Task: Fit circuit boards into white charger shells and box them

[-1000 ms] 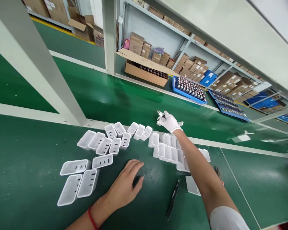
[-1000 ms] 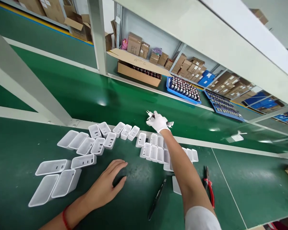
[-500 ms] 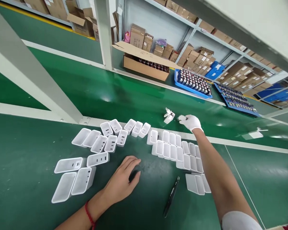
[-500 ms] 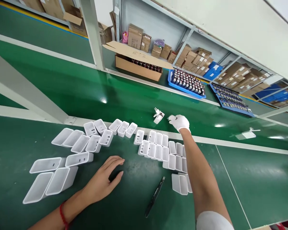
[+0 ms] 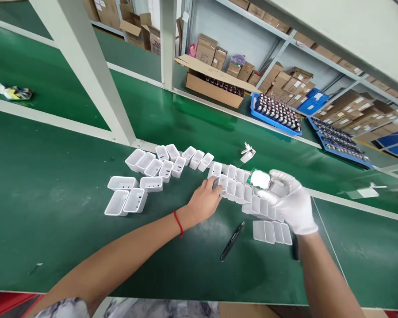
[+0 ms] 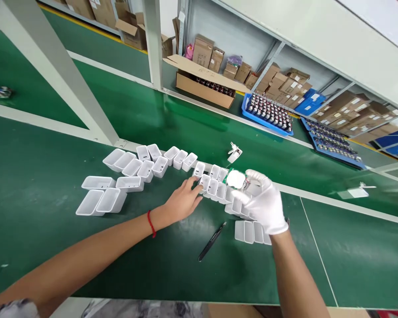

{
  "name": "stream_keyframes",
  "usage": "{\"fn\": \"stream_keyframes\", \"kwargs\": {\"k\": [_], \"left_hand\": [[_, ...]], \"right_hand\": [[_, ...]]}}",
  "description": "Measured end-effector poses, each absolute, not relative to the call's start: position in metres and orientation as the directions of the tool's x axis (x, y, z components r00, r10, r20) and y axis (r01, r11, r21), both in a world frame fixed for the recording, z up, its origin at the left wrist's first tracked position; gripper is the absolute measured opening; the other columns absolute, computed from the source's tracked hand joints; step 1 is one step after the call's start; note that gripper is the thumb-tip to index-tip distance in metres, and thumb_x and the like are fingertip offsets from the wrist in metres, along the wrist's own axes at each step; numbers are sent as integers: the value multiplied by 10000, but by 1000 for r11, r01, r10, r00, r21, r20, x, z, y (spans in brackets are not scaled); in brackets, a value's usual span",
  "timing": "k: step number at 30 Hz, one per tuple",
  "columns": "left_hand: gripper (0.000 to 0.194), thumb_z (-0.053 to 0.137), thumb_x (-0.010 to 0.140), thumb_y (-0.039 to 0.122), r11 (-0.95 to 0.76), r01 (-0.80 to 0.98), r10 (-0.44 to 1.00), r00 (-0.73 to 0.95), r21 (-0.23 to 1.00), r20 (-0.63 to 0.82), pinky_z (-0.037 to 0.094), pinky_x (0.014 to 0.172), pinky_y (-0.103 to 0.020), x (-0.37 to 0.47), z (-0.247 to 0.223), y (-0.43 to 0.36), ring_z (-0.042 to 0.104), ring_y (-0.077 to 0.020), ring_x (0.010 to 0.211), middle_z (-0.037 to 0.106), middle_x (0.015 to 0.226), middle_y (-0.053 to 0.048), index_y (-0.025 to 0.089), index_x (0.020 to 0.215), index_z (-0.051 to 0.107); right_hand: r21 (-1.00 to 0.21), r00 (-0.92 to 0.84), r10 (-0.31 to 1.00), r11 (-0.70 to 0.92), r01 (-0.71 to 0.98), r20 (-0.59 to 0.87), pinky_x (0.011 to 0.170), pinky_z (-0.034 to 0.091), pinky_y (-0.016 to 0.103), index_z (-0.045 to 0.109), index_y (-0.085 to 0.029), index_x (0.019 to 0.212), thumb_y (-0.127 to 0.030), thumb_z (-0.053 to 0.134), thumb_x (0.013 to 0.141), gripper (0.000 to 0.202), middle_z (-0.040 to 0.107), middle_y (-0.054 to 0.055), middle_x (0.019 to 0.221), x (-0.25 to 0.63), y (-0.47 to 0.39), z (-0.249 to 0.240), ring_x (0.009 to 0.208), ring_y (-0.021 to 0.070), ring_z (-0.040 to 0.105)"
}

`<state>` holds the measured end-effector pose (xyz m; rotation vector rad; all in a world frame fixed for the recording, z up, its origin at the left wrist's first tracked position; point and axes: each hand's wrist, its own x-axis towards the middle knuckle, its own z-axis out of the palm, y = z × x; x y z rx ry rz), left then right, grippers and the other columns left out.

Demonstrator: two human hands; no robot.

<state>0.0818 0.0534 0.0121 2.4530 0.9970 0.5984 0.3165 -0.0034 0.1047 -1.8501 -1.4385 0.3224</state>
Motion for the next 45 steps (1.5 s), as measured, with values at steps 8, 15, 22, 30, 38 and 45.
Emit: {"fn": "stream_keyframes", "kwargs": {"k": [8, 15, 22, 30, 38, 45], "left_hand": [[71, 590, 935, 175, -734, 497, 649, 714, 463, 263, 518, 995, -545, 43, 17, 25, 509, -399, 1307, 544, 1347, -218, 130, 927, 644], [402, 778, 802, 290, -698, 566, 606, 793, 439, -58, 574, 646, -380, 3, 37, -3, 701, -313, 844, 595, 1163, -176, 126, 1131, 615], [648, 835, 741, 416, -620, 455, 603, 798, 639, 17, 571, 749, -420, -3, 34, 4, 698, -322, 893, 661, 1018, -91, 194, 1267, 530], [815, 743, 801, 233, -473, 224, 484, 874, 852, 39, 431, 1120, -507, 14, 0, 32, 357, -345, 1443, 477, 1472, -176, 190, 1507, 337], [779, 822, 772, 287, -343, 313, 674, 739, 885, -1, 476, 1095, -494, -6, -13, 18, 528, -324, 1329, 544, 1427, -138, 219, 1414, 386], [640, 813, 790, 335, -423, 274, 650, 756, 864, 79, 505, 1051, -489, -7, -20, 20, 571, -318, 1253, 602, 1329, -125, 213, 1318, 471]], "right_hand": [[-728, 42, 960, 181, 661, 277, 807, 637, 487, 732, -314, 1118, -413, 897, 631, 523, 744, 48, 1099, 277, -52, 88, 936, 296, 724], [-722, 42, 965, 163, 672, 257, 926, 576, 567, 705, -317, 1196, -385, 862, 684, 540, 728, 56, 1152, 263, -51, 62, 1041, 320, 692], [-550, -99, 935, 283, 786, 340, 902, 582, 532, 667, -370, 1259, -410, 856, 704, 587, 703, 56, 1149, 249, -52, 75, 1053, 318, 674], [-388, -318, 889, 435, 813, 331, 848, 599, 456, 589, -290, 1310, -344, 803, 784, 571, 674, 86, 1124, 240, -53, 78, 1030, 282, 676], [-287, -451, 862, 503, 815, 232, 771, 578, 455, 569, -208, 1233, -354, 740, 832, 459, 669, 103, 1036, 218, -38, 84, 939, 286, 666], [-196, -505, 863, 500, 843, 28, 695, 528, 386, 637, -175, 1037, -356, 783, 771, 354, 676, 81, 938, 202, -20, 95, 846, 258, 638]]}}
